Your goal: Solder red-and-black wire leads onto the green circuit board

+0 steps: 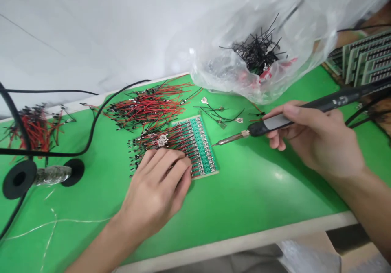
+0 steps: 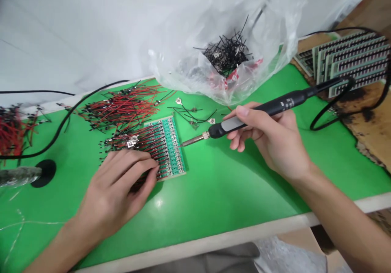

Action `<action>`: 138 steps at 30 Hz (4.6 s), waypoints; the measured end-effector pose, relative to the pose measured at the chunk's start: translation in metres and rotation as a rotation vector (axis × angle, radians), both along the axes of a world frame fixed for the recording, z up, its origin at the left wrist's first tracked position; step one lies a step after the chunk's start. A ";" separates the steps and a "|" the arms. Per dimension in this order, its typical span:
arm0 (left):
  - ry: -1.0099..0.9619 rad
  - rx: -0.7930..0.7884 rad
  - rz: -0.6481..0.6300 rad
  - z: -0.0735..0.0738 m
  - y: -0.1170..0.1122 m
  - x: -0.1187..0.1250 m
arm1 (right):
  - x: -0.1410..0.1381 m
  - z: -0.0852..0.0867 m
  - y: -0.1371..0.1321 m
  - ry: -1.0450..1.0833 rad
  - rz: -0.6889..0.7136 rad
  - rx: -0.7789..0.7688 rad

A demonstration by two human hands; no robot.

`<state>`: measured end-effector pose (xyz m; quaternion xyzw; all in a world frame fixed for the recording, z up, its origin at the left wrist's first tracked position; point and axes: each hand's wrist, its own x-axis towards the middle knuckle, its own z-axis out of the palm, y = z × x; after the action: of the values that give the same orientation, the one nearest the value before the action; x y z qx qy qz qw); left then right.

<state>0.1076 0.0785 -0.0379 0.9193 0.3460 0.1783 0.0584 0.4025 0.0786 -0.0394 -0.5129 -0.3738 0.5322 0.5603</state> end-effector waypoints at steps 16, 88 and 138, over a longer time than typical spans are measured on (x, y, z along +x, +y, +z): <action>0.236 -0.073 -0.307 0.015 0.129 0.068 | 0.005 0.002 -0.011 0.012 0.322 -0.017; -0.365 -0.167 0.095 0.003 -0.006 -0.005 | -0.014 -0.010 -0.003 0.000 0.184 -0.137; -0.375 -0.108 0.135 -0.006 -0.011 0.006 | -0.011 -0.014 -0.003 0.002 0.188 -0.115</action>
<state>0.1138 0.0680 -0.0435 0.8402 0.3991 0.3310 0.1587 0.3920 0.0757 -0.0535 -0.5065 -0.3885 0.6034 0.4779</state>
